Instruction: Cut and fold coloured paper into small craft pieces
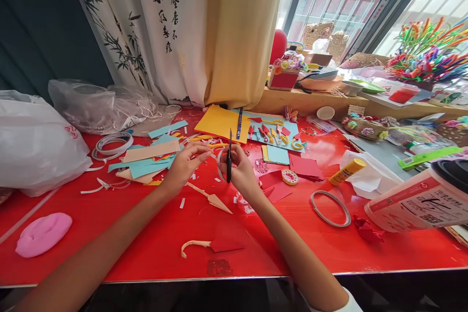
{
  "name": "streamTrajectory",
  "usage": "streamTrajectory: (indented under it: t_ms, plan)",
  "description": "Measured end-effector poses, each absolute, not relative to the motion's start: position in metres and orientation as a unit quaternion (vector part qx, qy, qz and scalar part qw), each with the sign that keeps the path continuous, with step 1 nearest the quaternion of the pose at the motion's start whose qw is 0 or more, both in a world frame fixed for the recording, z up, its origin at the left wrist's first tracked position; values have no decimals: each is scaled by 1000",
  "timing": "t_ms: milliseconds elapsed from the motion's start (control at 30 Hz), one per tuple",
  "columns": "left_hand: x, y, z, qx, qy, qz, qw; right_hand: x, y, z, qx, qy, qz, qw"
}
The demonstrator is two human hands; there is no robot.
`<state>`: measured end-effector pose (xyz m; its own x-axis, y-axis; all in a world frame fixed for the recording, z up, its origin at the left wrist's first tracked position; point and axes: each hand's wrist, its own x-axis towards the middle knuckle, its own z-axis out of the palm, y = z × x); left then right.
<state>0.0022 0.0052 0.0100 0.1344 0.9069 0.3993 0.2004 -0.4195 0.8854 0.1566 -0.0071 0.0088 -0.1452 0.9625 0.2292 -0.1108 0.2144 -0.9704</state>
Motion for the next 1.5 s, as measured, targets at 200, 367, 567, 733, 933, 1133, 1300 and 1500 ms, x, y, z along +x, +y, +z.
streamTrajectory:
  t_ms: [200,367,567,733,933,1133,1300,1500]
  plan:
    - [-1,11,4,634,430,514,385,159,-8,8,-372,-618,483,496]
    - [-23,23,16,603,487,568,279,160,-5,-2,-397,-653,429,480]
    - [-15,13,22,749,434,400,300,160,-4,1,-380,-650,444,486]
    - [-11,9,19,749,449,401,276,160,-7,7,-369,-624,477,496]
    - [-12,9,23,765,436,395,262,159,-8,8,-360,-624,486,495]
    - [-10,5,24,783,435,390,212,161,-6,7,-353,-643,481,480]
    - [-8,4,21,785,435,403,176,163,-6,9,-366,-654,462,474]
    - [-3,8,8,798,441,395,114,163,-4,3,-378,-664,443,468]
